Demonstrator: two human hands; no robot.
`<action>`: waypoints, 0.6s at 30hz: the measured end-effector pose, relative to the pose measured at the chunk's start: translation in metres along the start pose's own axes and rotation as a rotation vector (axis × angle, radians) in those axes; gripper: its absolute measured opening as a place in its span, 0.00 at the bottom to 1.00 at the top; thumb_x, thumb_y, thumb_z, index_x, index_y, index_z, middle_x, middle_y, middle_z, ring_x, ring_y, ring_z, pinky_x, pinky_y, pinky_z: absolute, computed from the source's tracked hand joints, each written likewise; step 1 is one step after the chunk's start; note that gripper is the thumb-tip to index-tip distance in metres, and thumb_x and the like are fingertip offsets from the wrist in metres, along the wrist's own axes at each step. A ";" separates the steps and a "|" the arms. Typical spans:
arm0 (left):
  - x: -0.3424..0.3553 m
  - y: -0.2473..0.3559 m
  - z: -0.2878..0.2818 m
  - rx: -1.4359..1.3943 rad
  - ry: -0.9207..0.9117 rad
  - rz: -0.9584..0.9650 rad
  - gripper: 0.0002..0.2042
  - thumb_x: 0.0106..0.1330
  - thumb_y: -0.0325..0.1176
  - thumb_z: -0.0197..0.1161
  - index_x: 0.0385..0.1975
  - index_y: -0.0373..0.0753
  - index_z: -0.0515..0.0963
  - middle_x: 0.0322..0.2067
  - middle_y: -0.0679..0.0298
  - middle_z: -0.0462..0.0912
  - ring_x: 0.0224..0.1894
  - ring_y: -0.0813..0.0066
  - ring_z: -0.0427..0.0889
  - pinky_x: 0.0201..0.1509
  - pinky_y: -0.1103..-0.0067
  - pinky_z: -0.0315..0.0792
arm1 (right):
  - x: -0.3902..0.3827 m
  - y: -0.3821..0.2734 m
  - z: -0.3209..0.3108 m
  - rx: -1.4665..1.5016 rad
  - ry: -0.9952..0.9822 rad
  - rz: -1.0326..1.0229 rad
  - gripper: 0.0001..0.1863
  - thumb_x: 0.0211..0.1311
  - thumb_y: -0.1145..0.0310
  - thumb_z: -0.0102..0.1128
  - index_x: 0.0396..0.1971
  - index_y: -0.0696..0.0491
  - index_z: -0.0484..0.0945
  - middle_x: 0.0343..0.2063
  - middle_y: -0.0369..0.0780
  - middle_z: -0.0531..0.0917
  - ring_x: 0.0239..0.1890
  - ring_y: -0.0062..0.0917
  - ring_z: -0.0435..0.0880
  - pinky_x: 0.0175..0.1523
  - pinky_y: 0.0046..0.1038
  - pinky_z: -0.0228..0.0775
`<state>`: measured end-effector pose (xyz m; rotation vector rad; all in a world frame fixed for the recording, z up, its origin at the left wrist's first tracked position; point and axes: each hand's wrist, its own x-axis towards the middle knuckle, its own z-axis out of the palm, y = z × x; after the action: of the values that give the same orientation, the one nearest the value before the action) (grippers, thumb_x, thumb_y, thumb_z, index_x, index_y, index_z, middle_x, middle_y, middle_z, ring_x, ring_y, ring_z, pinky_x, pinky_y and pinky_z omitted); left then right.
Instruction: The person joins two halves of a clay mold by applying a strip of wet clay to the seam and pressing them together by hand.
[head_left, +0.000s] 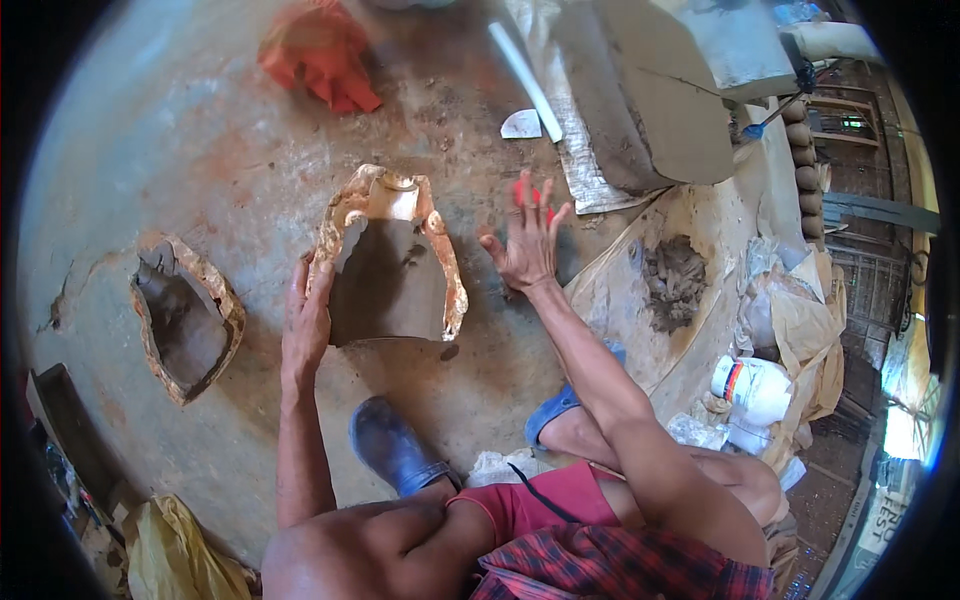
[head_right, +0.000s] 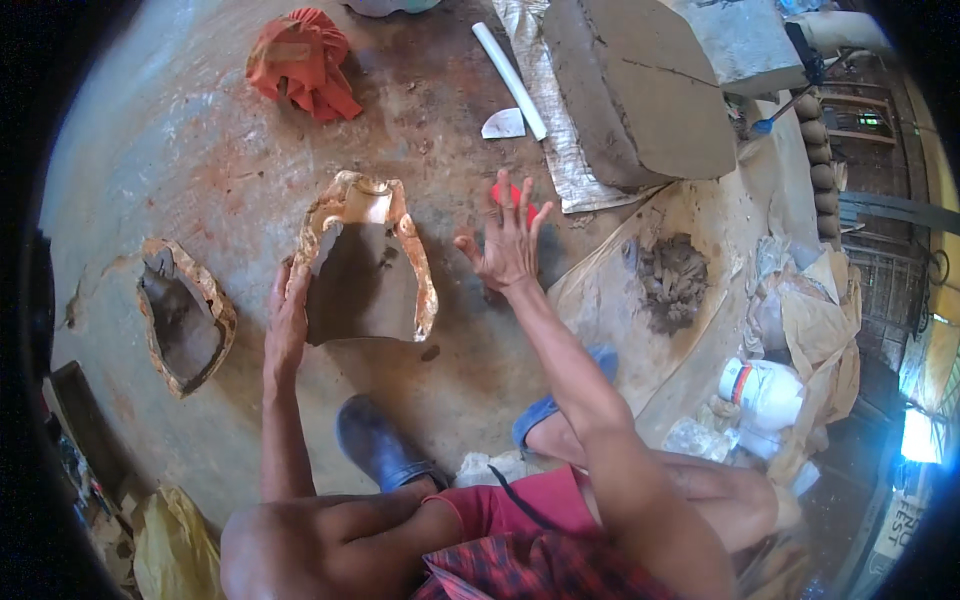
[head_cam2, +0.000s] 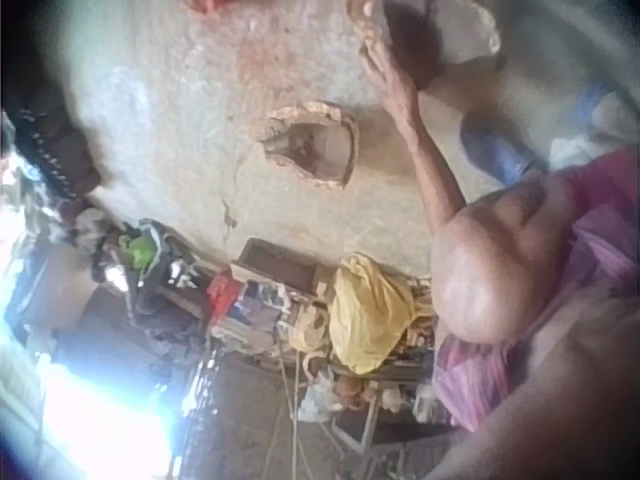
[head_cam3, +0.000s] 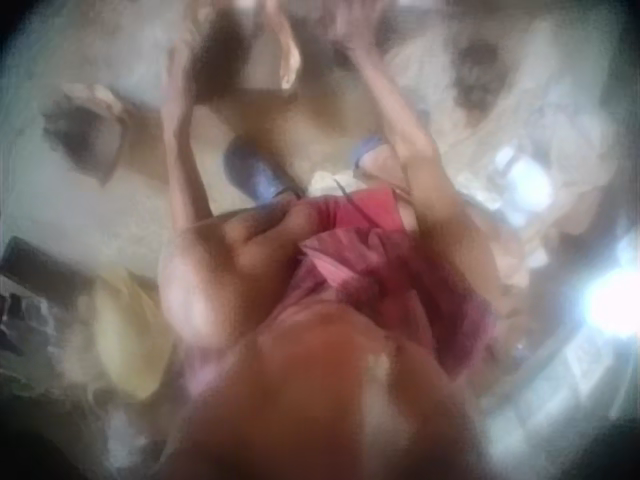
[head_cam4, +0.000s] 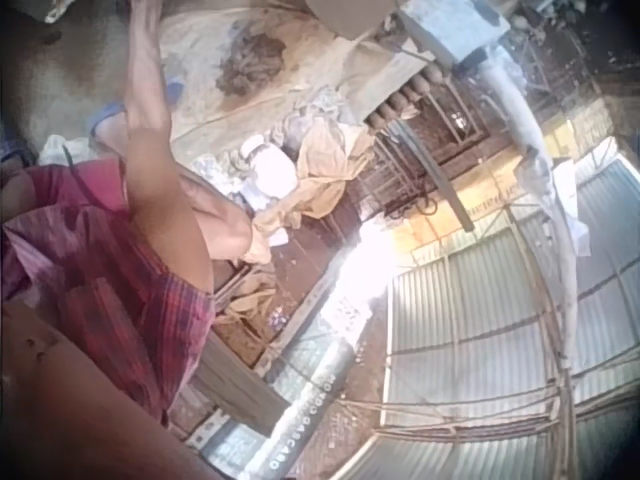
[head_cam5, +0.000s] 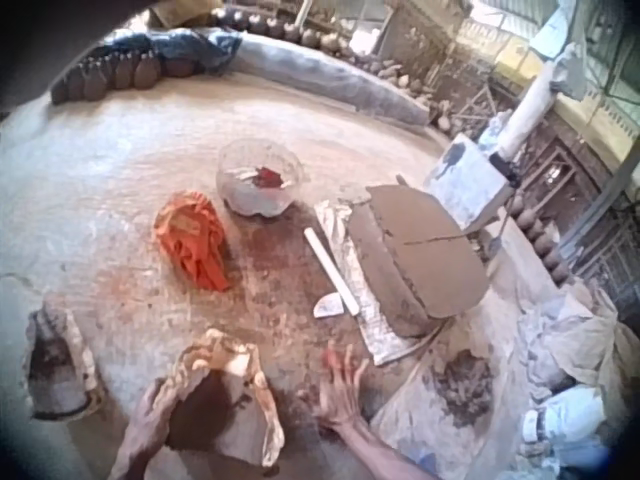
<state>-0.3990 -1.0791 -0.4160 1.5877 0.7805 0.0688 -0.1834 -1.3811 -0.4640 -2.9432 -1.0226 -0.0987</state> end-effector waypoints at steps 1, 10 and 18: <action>-0.008 0.001 -0.015 0.025 0.018 -0.014 0.27 0.82 0.48 0.53 0.72 0.35 0.69 0.60 0.53 0.80 0.60 0.68 0.77 0.68 0.72 0.69 | 0.004 -0.019 -0.003 0.032 -0.008 -0.007 0.57 0.65 0.16 0.27 0.84 0.41 0.41 0.83 0.49 0.36 0.84 0.53 0.28 0.76 0.73 0.17; 0.005 -0.025 -0.027 0.216 -0.008 0.178 0.28 0.81 0.49 0.53 0.70 0.34 0.70 0.60 0.47 0.80 0.62 0.57 0.78 0.68 0.69 0.69 | 0.012 -0.002 -0.001 0.283 0.194 0.085 0.56 0.68 0.18 0.25 0.84 0.43 0.39 0.83 0.52 0.37 0.84 0.53 0.28 0.75 0.74 0.16; -0.004 0.006 -0.021 0.091 0.019 -0.053 0.27 0.82 0.49 0.53 0.71 0.35 0.70 0.59 0.49 0.80 0.62 0.65 0.77 0.69 0.70 0.68 | 0.010 0.021 -0.009 0.156 0.295 0.006 0.54 0.68 0.19 0.20 0.84 0.40 0.38 0.84 0.46 0.37 0.85 0.47 0.28 0.75 0.69 0.04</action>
<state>-0.4093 -1.0633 -0.4055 1.6535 0.8501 0.0094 -0.1629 -1.3917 -0.4545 -2.6864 -0.9314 -0.4192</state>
